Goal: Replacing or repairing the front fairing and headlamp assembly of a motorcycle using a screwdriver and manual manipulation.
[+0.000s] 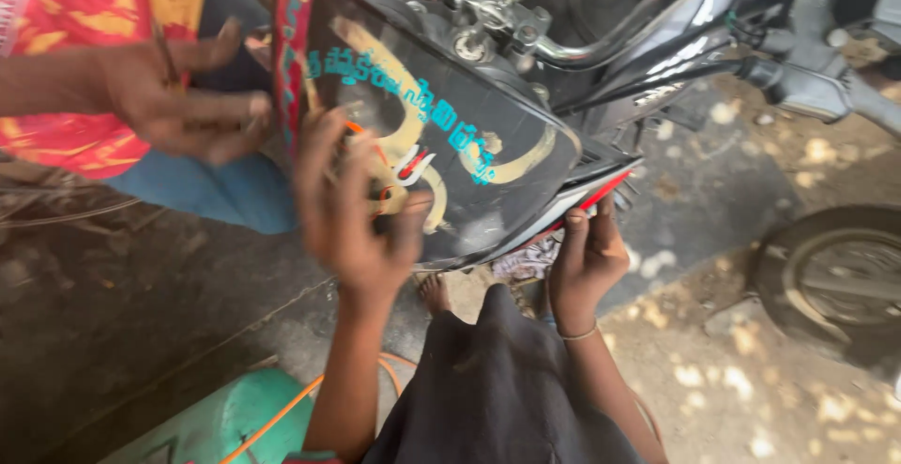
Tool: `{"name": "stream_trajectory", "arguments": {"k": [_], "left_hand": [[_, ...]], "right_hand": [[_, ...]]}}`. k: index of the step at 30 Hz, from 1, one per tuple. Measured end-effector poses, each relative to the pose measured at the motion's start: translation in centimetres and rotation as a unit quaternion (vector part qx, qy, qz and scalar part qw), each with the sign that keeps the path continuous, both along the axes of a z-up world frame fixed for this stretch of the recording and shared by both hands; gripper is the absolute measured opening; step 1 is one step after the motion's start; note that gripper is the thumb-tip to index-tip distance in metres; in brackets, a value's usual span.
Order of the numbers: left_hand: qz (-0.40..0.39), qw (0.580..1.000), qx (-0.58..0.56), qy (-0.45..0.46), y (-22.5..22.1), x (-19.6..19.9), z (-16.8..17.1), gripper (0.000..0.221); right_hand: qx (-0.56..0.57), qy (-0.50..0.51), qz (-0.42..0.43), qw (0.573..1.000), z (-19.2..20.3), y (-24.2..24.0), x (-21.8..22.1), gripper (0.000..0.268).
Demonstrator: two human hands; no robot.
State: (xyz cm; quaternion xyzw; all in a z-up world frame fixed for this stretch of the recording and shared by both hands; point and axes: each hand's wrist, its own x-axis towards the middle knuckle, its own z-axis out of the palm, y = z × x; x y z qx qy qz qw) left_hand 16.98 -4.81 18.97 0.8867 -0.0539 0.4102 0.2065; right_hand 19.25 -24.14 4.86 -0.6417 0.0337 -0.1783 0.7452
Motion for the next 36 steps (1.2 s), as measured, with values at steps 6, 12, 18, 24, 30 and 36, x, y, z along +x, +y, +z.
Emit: {"name": "stream_trajectory", "arguments": {"k": [6, 12, 18, 24, 30, 36], "left_hand": [[0.046, 0.997, -0.039, -0.053, 3.2, -4.9, -1.8, 0.043], [0.163, 0.975, -0.148, 0.023, 3.3, -8.9, -5.6, 0.05], [0.061, 0.927, -0.358, 0.094, 4.0, -9.3, -8.6, 0.092], [0.119, 0.954, -0.256, 0.096, 3.8, -8.8, -9.5, 0.099], [0.119, 0.949, -0.271, 0.106, 3.7, -9.1, -9.0, 0.096], [0.107, 0.949, -0.274, 0.113, 3.8, -8.9, -9.3, 0.096]], "right_hand": [[-0.108, 0.004, -0.009, 0.994, -0.6, -0.3, 0.1, 0.039], [-0.149, 0.025, -0.033, 0.988, -0.3, -0.1, 0.2, 0.033], [-0.142, -0.018, -0.025, 0.989, -0.7, 0.3, 0.4, 0.034], [-0.031, -0.065, 0.002, 0.997, -3.1, -0.2, 0.8, 0.036], [-0.006, 0.025, 0.026, 0.999, 1.2, 1.1, -0.7, 0.031], [-0.127, -0.017, 0.135, 0.983, 1.3, -1.9, -1.2, 0.049]]}}
